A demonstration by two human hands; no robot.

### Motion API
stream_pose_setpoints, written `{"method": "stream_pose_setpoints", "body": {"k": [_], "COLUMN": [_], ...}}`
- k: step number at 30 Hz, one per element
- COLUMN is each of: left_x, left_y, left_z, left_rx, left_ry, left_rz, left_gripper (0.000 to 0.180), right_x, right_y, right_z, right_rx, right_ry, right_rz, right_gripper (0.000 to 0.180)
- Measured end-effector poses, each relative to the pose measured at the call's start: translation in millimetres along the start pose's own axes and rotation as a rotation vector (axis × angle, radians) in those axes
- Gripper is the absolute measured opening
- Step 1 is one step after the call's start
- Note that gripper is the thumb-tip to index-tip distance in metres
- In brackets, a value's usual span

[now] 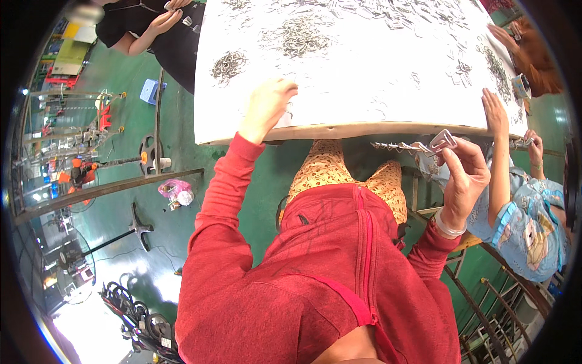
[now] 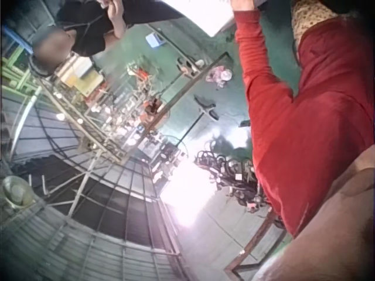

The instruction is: The person picks small metal hooks and rectangular metal pieces from a table and connects them by hand. They repeatedly form short chains and hang them on a nearby rack. Other people at the table perform similar assembly actions.

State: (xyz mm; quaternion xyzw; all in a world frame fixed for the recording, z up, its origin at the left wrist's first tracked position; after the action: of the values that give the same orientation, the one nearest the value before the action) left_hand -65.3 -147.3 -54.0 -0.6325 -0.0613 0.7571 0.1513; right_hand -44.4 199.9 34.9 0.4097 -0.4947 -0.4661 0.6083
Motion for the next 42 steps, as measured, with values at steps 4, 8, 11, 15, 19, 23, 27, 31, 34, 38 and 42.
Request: {"method": "stream_pose_setpoints", "body": {"k": [4, 8, 11, 15, 19, 23, 27, 31, 34, 38, 42], "left_x": [26.1, 48.0, 48.8, 28.6, -1.6, -4.8, -10.2, -9.8, -3.6, -0.9, -0.6], "left_y": [-31.7, -34.7, -39.0, -71.3, -138.2, -185.7, -194.2, -195.7, -194.6, -189.3, -187.5], "left_z": [21.9, 22.6, 24.2, 32.1, 28.3, 13.8, 13.6, 15.1, 16.7, 10.0, -10.6], "left_rx": [0.203, 0.233, 0.170, 0.056, -0.012, 0.029, 0.238, 0.287, 0.291, 0.405, 0.466], "left_ry": [-0.082, -0.049, -0.082, -0.107, 0.109, 0.143, -0.129, -0.177, -0.097, -0.067, -0.120], "left_rz": [0.021, 0.123, 0.034, -0.353, -0.944, -1.204, -0.793, -0.798, -0.988, -1.030, -0.955], "left_gripper": [0.009, 0.010, 0.011, 0.011, 0.014, 0.012, 0.014, 0.012, 0.009, 0.013, 0.021], "right_x": [4.0, 4.9, 1.9, -2.8, -3.1, -1.5, 3.3, 5.3, 8.4, -19.8, 28.8], "right_y": [1.5, -9.6, -17.4, -27.5, -37.1, -40.3, -39.2, -39.3, -37.9, -41.5, -73.5], "right_z": [-2.0, 0.0, -1.4, -4.7, -7.5, -11.4, -15.8, -15.4, -9.7, 12.8, 37.7], "right_rx": [0.028, 0.054, 0.073, 0.120, 0.137, 0.141, 0.117, 0.097, 0.147, 0.268, -0.278], "right_ry": [-0.028, -0.011, -0.007, -0.075, -0.112, -0.114, -0.137, -0.108, -0.033, 0.014, 0.339], "right_rz": [-0.018, 0.023, 0.036, 0.096, 0.121, 0.093, 0.121, -0.017, 0.013, -0.025, -0.959], "right_gripper": [0.017, 0.014, 0.016, 0.020, 0.019, 0.019, 0.018, 0.016, 0.016, 0.020, 0.048]}}
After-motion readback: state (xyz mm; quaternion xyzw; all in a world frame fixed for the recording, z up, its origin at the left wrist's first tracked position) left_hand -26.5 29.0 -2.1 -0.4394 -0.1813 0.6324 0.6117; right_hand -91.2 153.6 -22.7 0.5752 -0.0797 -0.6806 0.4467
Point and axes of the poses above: each hand's wrist, its own z-axis towards the middle knuckle, its own x-axis out of the palm, y = z × x, the point moved 6 cm from there along z, towards the middle knuckle, and after that the axes turned 9 degrees about z, right-handed, at the moved point
